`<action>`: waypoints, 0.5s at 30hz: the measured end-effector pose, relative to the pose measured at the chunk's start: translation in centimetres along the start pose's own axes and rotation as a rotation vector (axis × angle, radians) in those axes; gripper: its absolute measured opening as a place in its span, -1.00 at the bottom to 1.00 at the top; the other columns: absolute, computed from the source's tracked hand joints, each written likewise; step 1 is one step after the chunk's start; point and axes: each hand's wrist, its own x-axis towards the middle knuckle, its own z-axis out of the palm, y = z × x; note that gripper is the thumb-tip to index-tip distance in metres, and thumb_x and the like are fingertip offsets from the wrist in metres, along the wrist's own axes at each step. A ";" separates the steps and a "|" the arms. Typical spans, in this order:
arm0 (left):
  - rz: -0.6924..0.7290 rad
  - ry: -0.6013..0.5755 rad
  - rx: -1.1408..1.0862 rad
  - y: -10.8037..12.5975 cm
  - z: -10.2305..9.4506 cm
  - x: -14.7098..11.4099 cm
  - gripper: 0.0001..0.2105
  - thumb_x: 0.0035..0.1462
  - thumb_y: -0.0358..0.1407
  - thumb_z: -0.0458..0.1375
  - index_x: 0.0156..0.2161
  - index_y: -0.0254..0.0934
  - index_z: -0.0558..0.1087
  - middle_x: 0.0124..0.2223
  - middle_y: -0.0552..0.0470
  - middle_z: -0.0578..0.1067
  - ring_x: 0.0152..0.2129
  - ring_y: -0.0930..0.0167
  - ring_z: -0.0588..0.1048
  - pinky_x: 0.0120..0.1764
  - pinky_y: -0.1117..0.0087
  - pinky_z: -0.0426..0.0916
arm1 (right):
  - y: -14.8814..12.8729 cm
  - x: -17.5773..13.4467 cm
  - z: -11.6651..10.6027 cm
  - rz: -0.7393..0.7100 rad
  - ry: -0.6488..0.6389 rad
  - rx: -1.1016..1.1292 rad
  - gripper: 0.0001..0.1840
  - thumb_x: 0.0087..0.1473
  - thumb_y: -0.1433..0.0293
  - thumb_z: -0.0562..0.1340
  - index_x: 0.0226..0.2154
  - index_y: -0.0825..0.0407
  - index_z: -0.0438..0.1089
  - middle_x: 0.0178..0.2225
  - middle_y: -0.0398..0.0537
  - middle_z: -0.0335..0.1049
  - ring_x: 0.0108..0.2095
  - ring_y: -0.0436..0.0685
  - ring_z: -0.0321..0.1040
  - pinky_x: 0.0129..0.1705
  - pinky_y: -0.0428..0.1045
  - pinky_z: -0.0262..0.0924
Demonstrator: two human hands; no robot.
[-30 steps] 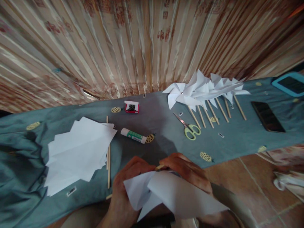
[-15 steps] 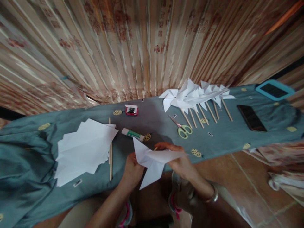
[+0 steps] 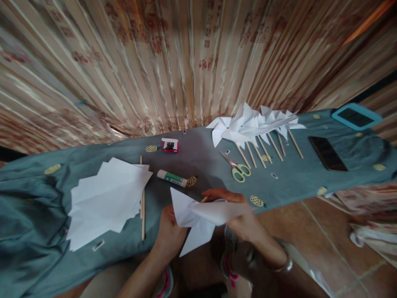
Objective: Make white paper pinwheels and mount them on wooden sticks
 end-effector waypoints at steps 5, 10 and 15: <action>0.039 -0.016 -0.015 -0.3 -0.3 -0.5 -0.80 -0.14 -0.18 0.22 -0.60 -0.26 0.40 -0.58 0.06 0.47 -0.58 0.38 0.44 -0.49 0.42 0.36 | -0.6 -0.3 -0.2 -0.138 0.003 -0.119 -0.76 0.10 0.36 0.23 -0.14 -0.02 0.45 -0.26 -0.03 0.54 -0.24 0.13 0.45 -0.20 0.02 0.33; 0.120 -0.085 0.074 -1.2 -0.9 -0.7 -0.87 -0.06 -0.25 0.19 -0.52 -0.25 0.47 -0.48 0.04 0.49 -0.52 0.38 0.47 -0.45 0.42 0.36 | -0.4 -0.6 -0.3 -0.193 -0.010 -0.160 -0.74 0.13 0.29 0.22 -0.11 -0.02 0.43 -0.23 -0.03 0.52 -0.21 0.12 0.43 -0.18 0.02 0.30; 0.089 -0.142 0.085 -2.1 -1.4 -0.4 -0.91 -0.04 -0.28 0.19 -0.44 -0.26 0.49 -0.42 0.03 0.50 -0.45 0.37 0.48 -0.36 0.41 0.36 | -0.1 -0.7 -0.2 -0.144 -0.018 -0.144 -0.76 0.10 0.36 0.26 -0.13 -0.03 0.43 -0.28 -0.07 0.50 -0.28 0.09 0.43 -0.23 -0.02 0.32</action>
